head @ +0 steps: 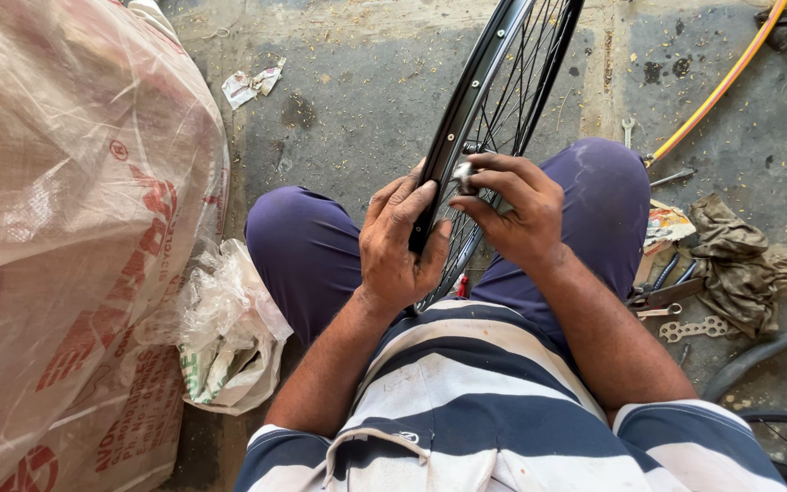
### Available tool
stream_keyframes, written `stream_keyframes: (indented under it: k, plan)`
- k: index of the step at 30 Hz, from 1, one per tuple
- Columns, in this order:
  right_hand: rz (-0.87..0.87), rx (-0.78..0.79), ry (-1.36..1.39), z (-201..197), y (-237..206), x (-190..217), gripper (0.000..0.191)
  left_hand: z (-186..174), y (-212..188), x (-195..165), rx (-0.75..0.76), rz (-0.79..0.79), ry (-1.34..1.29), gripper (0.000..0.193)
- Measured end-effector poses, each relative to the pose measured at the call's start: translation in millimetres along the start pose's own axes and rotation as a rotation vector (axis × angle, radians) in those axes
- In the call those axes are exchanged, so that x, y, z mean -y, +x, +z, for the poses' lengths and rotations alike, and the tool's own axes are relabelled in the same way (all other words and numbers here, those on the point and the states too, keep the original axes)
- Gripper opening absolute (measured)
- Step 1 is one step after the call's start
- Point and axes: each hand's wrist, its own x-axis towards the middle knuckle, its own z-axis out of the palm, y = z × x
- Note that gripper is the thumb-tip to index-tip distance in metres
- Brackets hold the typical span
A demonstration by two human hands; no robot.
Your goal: The person sits on the floor holding a bicycle wheel across their lap and works on the hub and rim area by hand, turning a small component at the hub and repositioning the wheel repeatedly while checking the rim. The person continues manipulating the wheel hub throughout the episode.
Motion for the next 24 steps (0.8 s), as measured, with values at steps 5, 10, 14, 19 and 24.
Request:
stream_keyframes:
  k: [5,10,14,19,24]
  plan:
    - [0.075,0.154,0.297,6,3,-17,0.025,1,2,-6,0.000,0.005,0.017,0.043]
    - [0.502,0.160,0.901,9,0,-34,0.018,-1,5,-11,-0.034,0.016,0.033,0.039]
    - [0.410,0.166,1.078,10,-5,-30,0.018,0,3,-11,-0.019,-0.003,0.011,0.040]
    - [0.549,0.126,0.620,12,-7,-19,0.035,9,-4,-8,-0.016,-0.097,-0.175,0.069]
    - [0.418,0.129,1.060,2,-10,-23,0.039,14,-9,-3,-0.027,-0.257,-0.359,0.097]
